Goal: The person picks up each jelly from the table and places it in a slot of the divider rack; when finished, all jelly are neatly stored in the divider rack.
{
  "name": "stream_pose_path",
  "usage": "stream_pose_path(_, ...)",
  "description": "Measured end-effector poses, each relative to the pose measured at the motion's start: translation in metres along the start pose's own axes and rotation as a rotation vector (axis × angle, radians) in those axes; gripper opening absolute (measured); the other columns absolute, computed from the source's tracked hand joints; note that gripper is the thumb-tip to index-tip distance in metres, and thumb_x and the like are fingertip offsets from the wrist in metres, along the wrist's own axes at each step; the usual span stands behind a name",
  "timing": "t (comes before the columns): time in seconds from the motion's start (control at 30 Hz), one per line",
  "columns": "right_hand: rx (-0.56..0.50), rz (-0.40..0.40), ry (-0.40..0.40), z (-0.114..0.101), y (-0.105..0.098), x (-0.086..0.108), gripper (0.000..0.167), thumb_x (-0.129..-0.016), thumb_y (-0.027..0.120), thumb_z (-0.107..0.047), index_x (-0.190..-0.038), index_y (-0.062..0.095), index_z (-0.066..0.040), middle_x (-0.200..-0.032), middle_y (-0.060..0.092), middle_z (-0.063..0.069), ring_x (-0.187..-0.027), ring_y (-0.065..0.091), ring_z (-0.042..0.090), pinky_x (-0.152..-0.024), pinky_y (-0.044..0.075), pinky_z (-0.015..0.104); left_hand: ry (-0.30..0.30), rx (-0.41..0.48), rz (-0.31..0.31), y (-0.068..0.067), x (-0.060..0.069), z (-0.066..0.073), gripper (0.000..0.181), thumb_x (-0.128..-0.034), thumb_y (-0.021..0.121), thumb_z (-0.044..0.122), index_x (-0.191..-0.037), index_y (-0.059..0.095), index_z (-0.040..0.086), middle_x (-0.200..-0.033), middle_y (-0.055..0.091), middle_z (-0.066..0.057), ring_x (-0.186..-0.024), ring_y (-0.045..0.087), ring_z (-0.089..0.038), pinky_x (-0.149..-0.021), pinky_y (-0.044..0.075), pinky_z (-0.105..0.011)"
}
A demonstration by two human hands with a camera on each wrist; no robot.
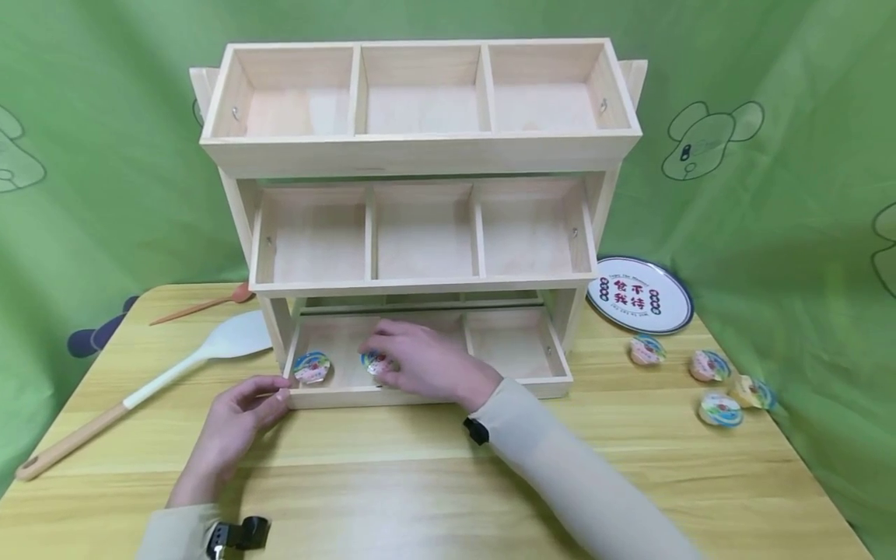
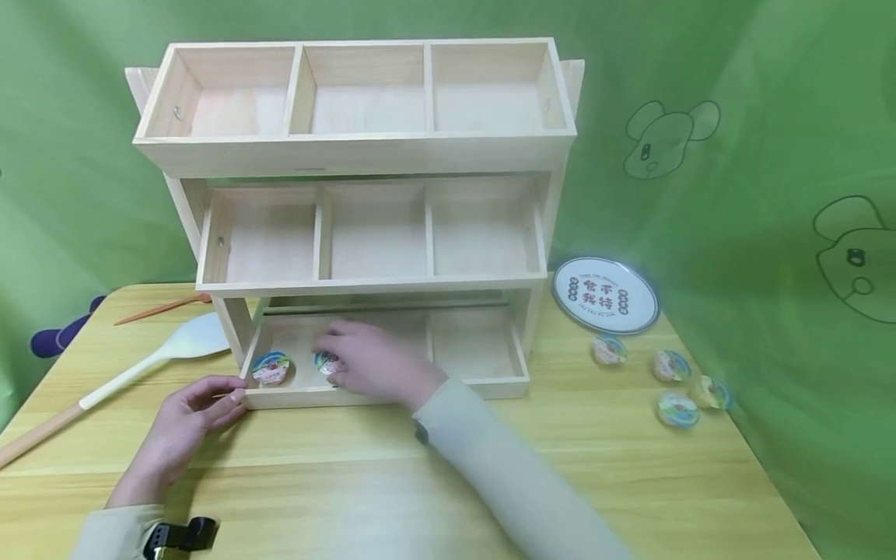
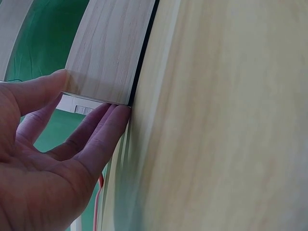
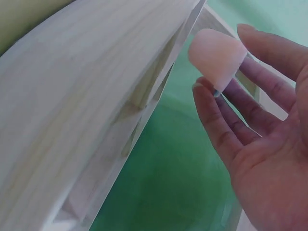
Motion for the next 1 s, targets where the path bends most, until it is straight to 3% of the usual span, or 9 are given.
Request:
stream_pose_path(0.2, 0.04, -0.016, -0.04, -0.004, 0.008, -0.014, 0.037, -0.092, 0.07, -0.018, -0.128, 0.063, -0.011, -0.119, 0.057, -0.001, -0.103, 0.055, 0.011, -0.093, 0.048, 0.021, 0.004, 0.0, 0.002, 0.002, -0.001, 0.001, 0.037, -0.0946, 0.066, 0.013, -0.126, 0.057, -0.006, -0.129, 0.055, -0.022, -0.101, 0.063, -0.013, -0.091, 0.052, -0.023)
stream_pose_path(0.37, 0.014, -0.028, -0.037, -0.004, 0.015, -0.025, 0.038, -0.092, 0.07, -0.016, -0.129, 0.063, -0.011, -0.121, 0.058, 0.0, -0.104, 0.056, 0.01, -0.095, 0.046, 0.019, 0.003, 0.007, 0.0, 0.003, -0.001, 0.002, 0.038, -0.0946, 0.066, 0.013, -0.126, 0.057, -0.007, -0.129, 0.055, -0.023, -0.101, 0.063, -0.013, -0.091, 0.052, -0.023)
stream_pose_path(0.63, -0.002, -0.113, 0.042, 0.003, 0.033, -0.041, 0.04, -0.093, 0.067, -0.015, -0.132, 0.061, -0.013, -0.138, 0.054, 0.008, -0.124, 0.051, 0.021, -0.109, 0.039, 0.031, -0.011, -0.001, -0.002, 0.003, 0.0, 0.0, 0.037, -0.095, 0.065, 0.011, -0.126, 0.057, -0.006, -0.131, 0.054, -0.022, -0.102, 0.062, -0.014, -0.092, 0.052, -0.024)
stream_pose_path(0.8, 0.024, -0.138, 0.03, 0.01, 0.041, -0.051, 0.038, -0.093, 0.065, -0.013, -0.131, 0.062, -0.012, -0.141, 0.053, 0.01, -0.135, 0.042, 0.025, -0.115, 0.031, 0.036, -0.015, -0.009, -0.014, 0.002, -0.002, 0.0, 0.038, -0.0953, 0.065, 0.014, -0.128, 0.056, -0.004, -0.132, 0.053, -0.021, -0.103, 0.061, -0.014, -0.092, 0.052, -0.024)
stream_pose_path(1.0, 0.076, -0.175, 0.033, 0.015, 0.053, -0.058, 0.037, -0.094, 0.065, -0.015, -0.131, 0.062, -0.014, -0.144, 0.048, 0.013, -0.134, 0.043, 0.026, -0.113, 0.033, 0.034, -0.027, -0.018, -0.001, 0.0, -0.001, 0.001, 0.039, -0.0951, 0.066, 0.014, -0.128, 0.056, -0.004, -0.134, 0.052, -0.021, -0.103, 0.06, -0.013, -0.091, 0.052, -0.021)
Point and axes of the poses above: each hand's wrist, its own x-axis away from the middle knuckle, its own y-axis out of the palm, z = x × y, the point moved 4 cm from there along -x, towards the middle knuckle
